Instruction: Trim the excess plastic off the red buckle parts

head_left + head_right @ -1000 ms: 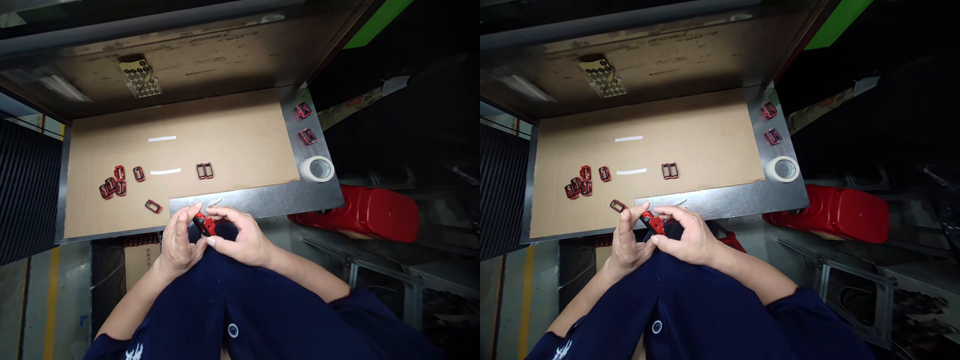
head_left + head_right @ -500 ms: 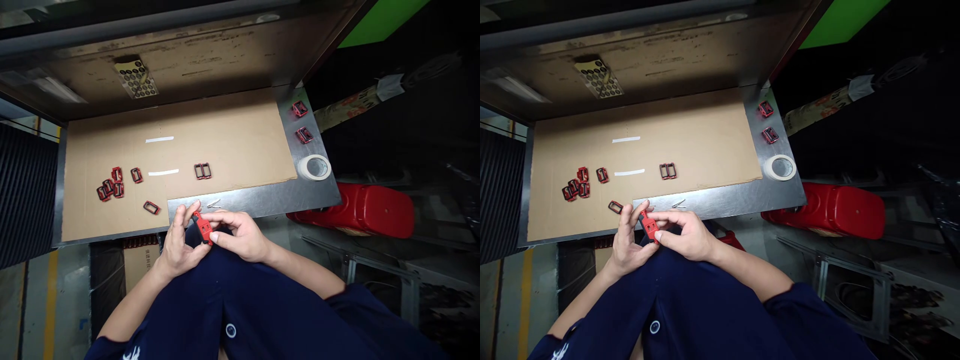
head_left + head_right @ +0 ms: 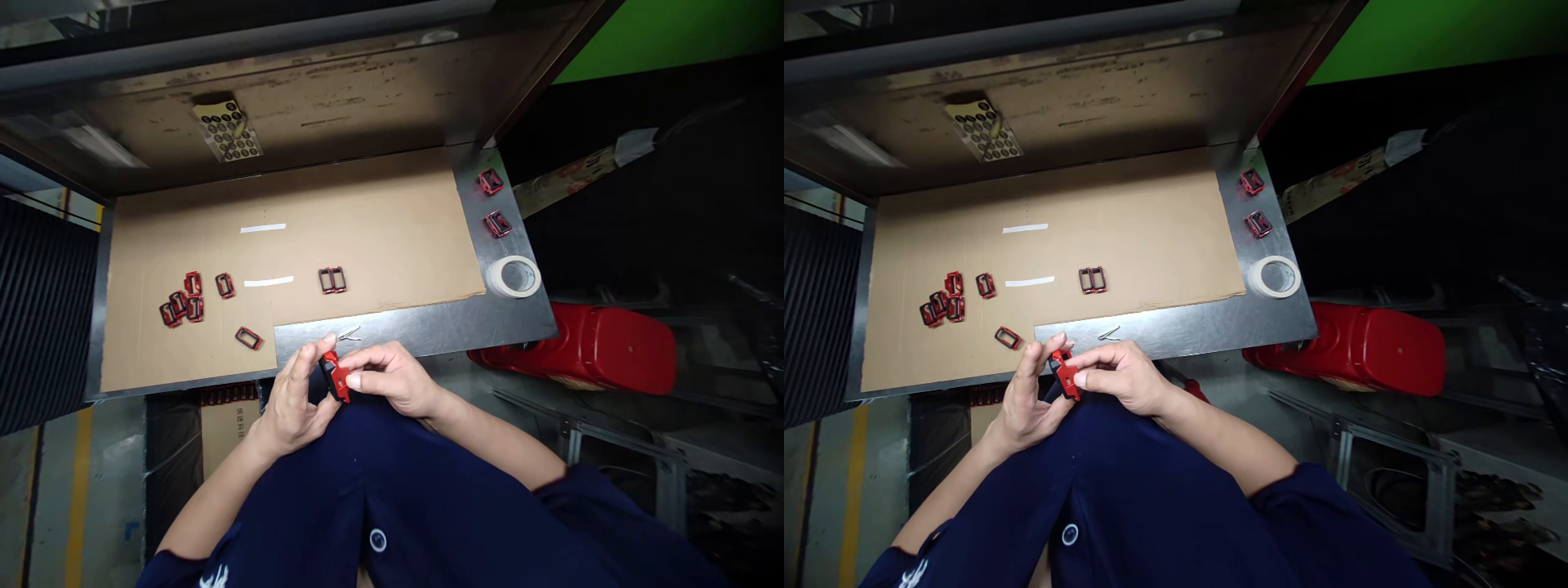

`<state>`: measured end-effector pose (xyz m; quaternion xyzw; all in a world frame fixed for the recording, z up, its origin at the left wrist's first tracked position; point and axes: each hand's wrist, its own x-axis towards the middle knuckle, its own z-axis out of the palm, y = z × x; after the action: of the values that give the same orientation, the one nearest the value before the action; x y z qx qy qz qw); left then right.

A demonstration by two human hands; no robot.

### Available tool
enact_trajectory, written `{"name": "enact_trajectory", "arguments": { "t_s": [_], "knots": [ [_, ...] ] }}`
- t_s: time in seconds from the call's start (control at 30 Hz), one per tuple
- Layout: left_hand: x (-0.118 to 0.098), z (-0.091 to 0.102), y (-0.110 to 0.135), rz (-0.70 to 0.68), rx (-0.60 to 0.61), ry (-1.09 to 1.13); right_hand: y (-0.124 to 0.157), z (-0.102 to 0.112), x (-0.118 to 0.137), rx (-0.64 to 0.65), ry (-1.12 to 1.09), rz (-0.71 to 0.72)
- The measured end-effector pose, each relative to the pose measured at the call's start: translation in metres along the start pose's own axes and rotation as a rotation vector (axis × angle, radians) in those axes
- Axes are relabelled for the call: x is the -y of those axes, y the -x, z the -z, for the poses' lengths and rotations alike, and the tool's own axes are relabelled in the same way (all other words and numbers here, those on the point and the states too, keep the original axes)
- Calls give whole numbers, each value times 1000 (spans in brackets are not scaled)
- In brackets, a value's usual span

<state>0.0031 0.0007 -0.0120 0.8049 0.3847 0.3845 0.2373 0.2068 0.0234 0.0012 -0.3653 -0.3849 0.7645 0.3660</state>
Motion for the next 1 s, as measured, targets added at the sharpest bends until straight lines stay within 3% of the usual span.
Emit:
{"name": "enact_trajectory", "arguments": {
  "t_s": [0.2, 0.4, 0.53, 0.87, 1.0],
  "knots": [
    [-2, 4, -5, -64, 4, -134, 4, -2, 3, -16, 79, 66],
    [-6, 8, -12, -100, 42, -230, 6, -8, 11, -103, 519, 374],
    [-2, 7, -10, -134, -18, -188, 5, -8, 10, -82, 466, 432],
    [4, 4, -7, -162, -46, -141, 1, -2, 1, 71, 115, 310],
    [6, 4, -8, -182, -58, -114, -1, -1, 0, 72, 70, 283]
  ]
}}
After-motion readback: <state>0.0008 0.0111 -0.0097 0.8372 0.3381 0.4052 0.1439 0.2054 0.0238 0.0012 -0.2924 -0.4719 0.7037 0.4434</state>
